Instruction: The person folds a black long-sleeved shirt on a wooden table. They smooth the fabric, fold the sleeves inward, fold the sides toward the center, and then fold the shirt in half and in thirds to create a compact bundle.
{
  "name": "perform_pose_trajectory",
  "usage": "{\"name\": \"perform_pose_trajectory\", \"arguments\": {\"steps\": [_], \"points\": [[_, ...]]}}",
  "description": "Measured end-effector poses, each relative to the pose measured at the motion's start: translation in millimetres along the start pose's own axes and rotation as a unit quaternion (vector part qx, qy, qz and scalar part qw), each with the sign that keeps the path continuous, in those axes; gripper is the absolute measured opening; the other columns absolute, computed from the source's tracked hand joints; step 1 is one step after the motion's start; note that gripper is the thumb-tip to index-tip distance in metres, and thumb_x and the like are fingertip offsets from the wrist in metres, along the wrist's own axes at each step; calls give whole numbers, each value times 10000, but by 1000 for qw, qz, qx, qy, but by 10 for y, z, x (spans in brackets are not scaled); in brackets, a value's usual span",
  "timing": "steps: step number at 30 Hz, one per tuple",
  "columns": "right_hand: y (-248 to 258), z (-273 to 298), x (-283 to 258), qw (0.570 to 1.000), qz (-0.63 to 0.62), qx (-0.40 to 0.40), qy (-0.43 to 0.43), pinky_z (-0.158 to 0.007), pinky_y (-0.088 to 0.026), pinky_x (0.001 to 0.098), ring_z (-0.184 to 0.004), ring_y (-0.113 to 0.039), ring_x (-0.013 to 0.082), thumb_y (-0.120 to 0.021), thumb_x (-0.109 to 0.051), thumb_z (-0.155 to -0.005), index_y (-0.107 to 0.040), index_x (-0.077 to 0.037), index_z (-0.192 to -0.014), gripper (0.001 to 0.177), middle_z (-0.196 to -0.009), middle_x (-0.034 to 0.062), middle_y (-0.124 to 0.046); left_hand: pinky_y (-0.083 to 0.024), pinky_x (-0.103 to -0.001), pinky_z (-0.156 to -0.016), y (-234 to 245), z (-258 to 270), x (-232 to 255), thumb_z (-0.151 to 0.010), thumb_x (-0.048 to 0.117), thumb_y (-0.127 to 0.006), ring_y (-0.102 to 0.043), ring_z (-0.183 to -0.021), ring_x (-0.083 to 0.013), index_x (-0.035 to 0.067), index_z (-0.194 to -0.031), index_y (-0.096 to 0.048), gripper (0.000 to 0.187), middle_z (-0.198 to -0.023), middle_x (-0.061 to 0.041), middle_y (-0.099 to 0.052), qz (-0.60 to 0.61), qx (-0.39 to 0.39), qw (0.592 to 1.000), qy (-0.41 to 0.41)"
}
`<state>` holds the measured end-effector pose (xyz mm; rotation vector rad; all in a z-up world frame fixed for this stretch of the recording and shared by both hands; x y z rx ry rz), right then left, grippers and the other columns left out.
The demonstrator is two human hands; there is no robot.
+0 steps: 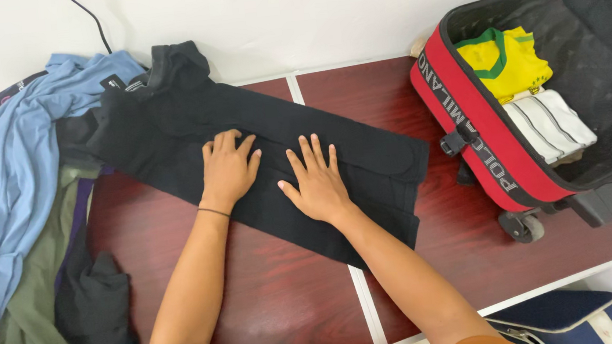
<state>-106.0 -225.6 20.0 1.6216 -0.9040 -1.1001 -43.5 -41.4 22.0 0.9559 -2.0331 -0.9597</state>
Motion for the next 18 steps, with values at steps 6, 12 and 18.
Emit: {"name": "perform_pose_trajectory", "arguments": {"steps": [6, 12, 18], "points": [[6, 10, -3, 1000, -2, 11, 7, -1187, -102, 694, -1543, -136, 460, -522, -510, -996, -441, -11, -1514, 724, -1627, 290, -257, -329, -586, -1099, -10, 19, -190, -949, 389, -666, -510, -1309, -353, 78, -1247, -726, 436, -1298, -182, -607, -135, 63, 987, 57], [83, 27, -16, 997, -38, 60, 32, -1181, -145, 689, -1524, -192, 467, -592, -435, -980, -515, -69, -1494, 636, -1587, 305, -319, -378, -533, -1046, 161, 46, -113, -943, 294, -680, -548, -1260, -324, 66, -1216, -738, 361, -1255, -144, -622, -21, 35, 999, 25], [90, 64, -32, 993, -53, 88, 64, -1203, -183, 658, -1523, -245, 441, -638, -359, -965, -689, -93, -1321, 447, -1553, 252, -415, -400, -509, -1041, 109, 71, -35, -943, 231, -696, -589, -1165, -307, 96, -1132, -791, 251, -1155, -108, -649, 33, 28, 999, -1]]}}
Point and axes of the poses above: each hand's wrist, its own z-axis away from the middle knuckle, its own y-axis out of the back of the hand, x = y × z, the point moved 4 cm from there along -z, towards the middle knuckle
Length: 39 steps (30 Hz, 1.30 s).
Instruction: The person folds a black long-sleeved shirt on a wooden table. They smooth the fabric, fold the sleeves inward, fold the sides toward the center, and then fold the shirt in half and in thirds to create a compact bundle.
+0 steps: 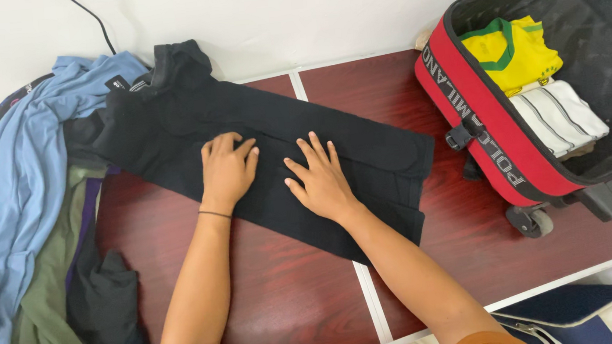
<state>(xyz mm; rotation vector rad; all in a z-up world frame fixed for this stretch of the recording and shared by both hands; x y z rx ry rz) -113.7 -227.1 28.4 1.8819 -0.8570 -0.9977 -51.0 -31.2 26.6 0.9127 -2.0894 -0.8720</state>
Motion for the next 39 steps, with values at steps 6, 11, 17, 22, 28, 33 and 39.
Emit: {"name": "perform_pose_trajectory", "arguments": {"steps": [6, 11, 17, 22, 28, 33, 39], "points": [[-3, 27, 34, 1000, -18, 5, 5, -1208, -203, 645, -1522, -273, 419, -654, -318, -954, -694, -51, -1295, 435, -1521, 225, -473, -341, -578, -1119, -37, 65, -277, -962, 262, -694, -561, -1273, -328, 59, -1184, -769, 310, -1210, -137, -640, -83, 41, 994, 57], [28, 32, 31, 998, -34, 47, 10, -1209, -240, 629, -1486, -363, 406, -678, -283, -951, -677, -39, -1304, 429, -1443, 196, -535, -316, -601, -1138, -54, 103, -285, -969, 262, -688, -523, -1341, -350, 62, -1196, -762, 311, -1262, -158, -633, -58, 40, 996, 51], [138, 28, 273, 993, -56, 82, -65, -1198, -254, 625, -1448, -419, 379, -675, -277, -946, -669, -66, -1309, 420, -1361, 152, -602, -393, -542, -1009, 156, 11, -48, -934, 237, -718, -563, -1216, -327, 97, -1125, -779, 245, -1168, -110, -639, -30, 41, 999, 20], [376, 113, 949, 989, -35, 66, -129, -1216, -236, 607, -1476, -387, 380, -631, -293, -997, -623, -65, -1380, 445, -1411, 161, -579, -433, -434, -832, 137, -71, 409, -898, 236, -750, -551, -968, -301, 107, -1029, -777, 186, -984, -81, -581, 74, -23, 995, -55], [479, 286, 1275, 996, 23, -25, -77, -1216, -176, 594, -1532, -233, 418, -597, -272, -1016, -517, -33, -1484, 531, -1593, 218, -389, -420, -431, -776, -88, -98, 1003, -830, 258, -773, -560, -920, -287, 112, -1037, -766, 254, -925, -75, -576, 99, -108, 974, -172], [362, 212, 1221, 996, 37, -15, -84, -1231, -192, 579, -1541, -246, 388, -590, -274, -995, -486, -11, -1493, 573, -1615, 192, -391, -431, -452, -884, -423, -438, 1007, -901, 212, -726, -565, -1074, -287, 135, -1163, -732, 273, -1070, -80, -603, 73, -60, 990, -105], [296, -49, 1144, 997, 31, -4, -72, -1210, -194, 589, -1521, -249, 404, -616, -259, -997, -467, 28, -1512, 608, -1595, 214, -395, -352, -564, -999, -744, -882, 709, -832, 257, -754, -444, -1315, -427, 96, -1284, -709, 482, -1339, -214, -562, -13, 28, 991, -132]]}}
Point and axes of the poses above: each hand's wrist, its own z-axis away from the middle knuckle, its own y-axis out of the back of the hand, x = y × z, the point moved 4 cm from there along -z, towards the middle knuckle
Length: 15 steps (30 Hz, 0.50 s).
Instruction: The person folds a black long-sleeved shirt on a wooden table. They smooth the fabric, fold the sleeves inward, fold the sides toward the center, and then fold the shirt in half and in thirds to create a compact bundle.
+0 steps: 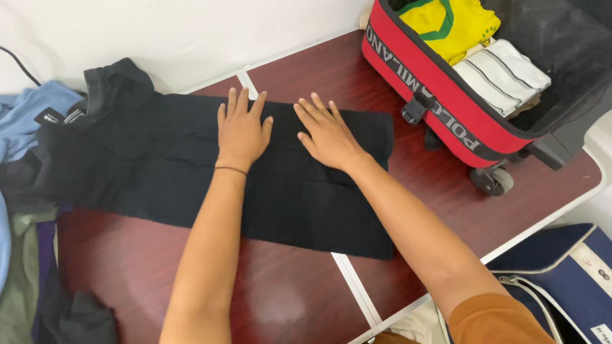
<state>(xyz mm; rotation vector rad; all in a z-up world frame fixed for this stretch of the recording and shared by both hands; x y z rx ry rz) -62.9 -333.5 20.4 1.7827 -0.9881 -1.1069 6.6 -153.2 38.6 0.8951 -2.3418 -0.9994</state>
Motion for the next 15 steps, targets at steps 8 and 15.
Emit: {"name": "perform_pose_trajectory", "arguments": {"steps": [8, 15], "points": [[470, 560, 54, 999, -29, 37, -2, -1045, -400, 472, -1198, -528, 330, -690, -133, -761, -733, -53, -1193, 441, -1195, 149, -596, -424, -477, -950, 350, 241, -251, -713, 111, -734, -545, -1163, -311, 127, -1043, -760, 331, -1152, -88, -616, 160, -126, 978, 51], [554, 676, 122, 1000, 25, 15, 4, -865, -436, 424, -958, -565, 266, -672, -32, -779, -764, -107, -1193, 430, -963, 69, -611, -436, -421, -837, 420, 346, -491, -741, 32, -701, -583, -1018, -273, 123, -948, -762, 234, -990, -34, -645, 70, -109, 991, 28]]}}
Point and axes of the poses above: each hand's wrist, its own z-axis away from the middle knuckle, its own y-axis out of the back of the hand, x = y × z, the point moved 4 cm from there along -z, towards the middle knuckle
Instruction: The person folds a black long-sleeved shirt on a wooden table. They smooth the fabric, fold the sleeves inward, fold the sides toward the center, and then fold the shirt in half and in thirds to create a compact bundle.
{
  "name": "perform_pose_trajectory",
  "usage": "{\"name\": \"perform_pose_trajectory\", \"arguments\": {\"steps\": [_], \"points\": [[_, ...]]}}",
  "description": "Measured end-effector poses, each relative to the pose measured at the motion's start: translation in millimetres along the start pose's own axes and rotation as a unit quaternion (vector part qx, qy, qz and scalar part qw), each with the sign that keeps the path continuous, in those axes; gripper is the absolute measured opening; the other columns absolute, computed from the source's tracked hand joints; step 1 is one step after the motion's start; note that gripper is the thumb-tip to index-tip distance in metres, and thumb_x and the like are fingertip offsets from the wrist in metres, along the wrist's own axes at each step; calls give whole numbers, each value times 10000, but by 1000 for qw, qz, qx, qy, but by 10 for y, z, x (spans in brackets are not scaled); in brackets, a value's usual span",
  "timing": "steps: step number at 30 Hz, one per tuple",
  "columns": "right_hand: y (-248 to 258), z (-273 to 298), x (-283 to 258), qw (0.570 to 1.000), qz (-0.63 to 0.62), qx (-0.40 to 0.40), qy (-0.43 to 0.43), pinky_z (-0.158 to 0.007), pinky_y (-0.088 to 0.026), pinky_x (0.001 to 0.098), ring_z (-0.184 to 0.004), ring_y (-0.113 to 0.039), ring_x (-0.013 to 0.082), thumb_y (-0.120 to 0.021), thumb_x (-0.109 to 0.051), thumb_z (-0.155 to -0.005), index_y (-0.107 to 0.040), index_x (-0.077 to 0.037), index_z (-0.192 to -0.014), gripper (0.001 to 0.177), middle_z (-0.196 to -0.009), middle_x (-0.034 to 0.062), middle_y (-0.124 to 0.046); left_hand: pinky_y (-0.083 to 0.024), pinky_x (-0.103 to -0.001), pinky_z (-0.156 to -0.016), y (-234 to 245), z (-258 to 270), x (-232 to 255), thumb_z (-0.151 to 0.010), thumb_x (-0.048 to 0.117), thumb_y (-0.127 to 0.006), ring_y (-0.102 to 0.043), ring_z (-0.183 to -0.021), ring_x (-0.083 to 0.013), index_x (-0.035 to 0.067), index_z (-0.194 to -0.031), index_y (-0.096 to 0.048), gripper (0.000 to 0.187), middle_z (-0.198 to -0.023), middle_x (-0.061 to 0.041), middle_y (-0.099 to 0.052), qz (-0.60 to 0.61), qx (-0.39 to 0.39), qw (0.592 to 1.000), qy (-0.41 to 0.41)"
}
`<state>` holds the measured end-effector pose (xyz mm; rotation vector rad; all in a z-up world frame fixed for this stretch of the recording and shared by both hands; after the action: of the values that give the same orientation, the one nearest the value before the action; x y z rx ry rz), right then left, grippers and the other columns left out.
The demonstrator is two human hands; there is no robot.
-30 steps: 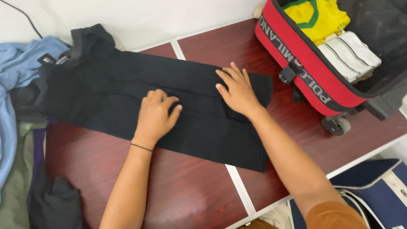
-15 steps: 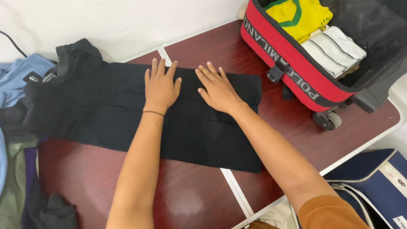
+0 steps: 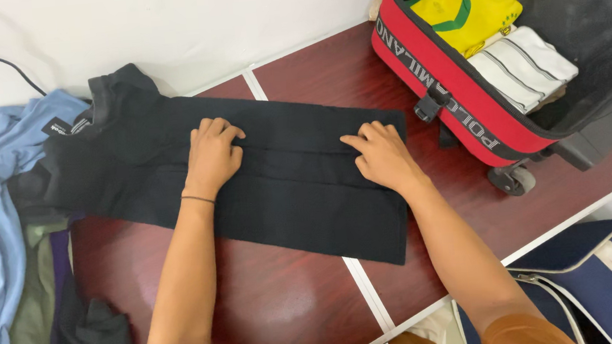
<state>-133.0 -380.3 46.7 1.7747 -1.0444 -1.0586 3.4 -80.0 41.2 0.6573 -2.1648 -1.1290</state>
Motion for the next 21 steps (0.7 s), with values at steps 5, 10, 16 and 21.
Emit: {"name": "perform_pose_trajectory", "arguments": {"steps": [5, 10, 16, 21], "points": [[11, -3, -27, 999, -14, 31, 25, -829, -453, 391, -914, -578, 257, -664, 34, -808, -787, -109, -1116, 361, -928, 57, -618, -455, -414, -869, 11, 57, -37, -814, -14, -686, -585, -1010, -268, 97, -959, -747, 193, -980, -48, -633, 14, 34, 999, -7], [67, 11, -46, 997, -42, 59, 28, -847, -465, 391, -910, -571, 271, -659, 40, -809, -784, -79, -1103, 341, -938, 73, -616, -460, -420, -878, 31, 56, -65, -823, -13, -685, -574, -1000, -280, 75, -959, -736, 170, -970, -73, -609, 23, 60, 998, -4], [53, -6, -63, 996, -86, -26, 11, -863, -460, 384, -907, -595, 243, -640, 9, -796, -786, -82, -1101, 350, -917, 53, -635, -433, -456, -814, -24, -5, -13, -844, 27, -692, -569, -955, -288, 100, -879, -730, 89, -921, -75, -598, -29, 60, 997, 30], [25, -155, -26, 996, -83, 12, -6, -920, -454, 416, -948, -614, 252, -663, -90, -884, -781, -76, -1115, 260, -945, 63, -670, -437, -472, -842, -163, -157, 191, -817, 57, -686, -592, -1036, -306, 118, -908, -745, 124, -1001, -83, -622, -2, 88, 996, 8]]}}
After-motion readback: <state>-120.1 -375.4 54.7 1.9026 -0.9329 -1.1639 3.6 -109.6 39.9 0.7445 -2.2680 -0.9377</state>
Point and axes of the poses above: each hand's wrist, its own z-axis away from the middle knuckle, its own y-axis out of the back of the hand, x = y × z, the point moved 4 cm from there along -z, towards the middle knuckle
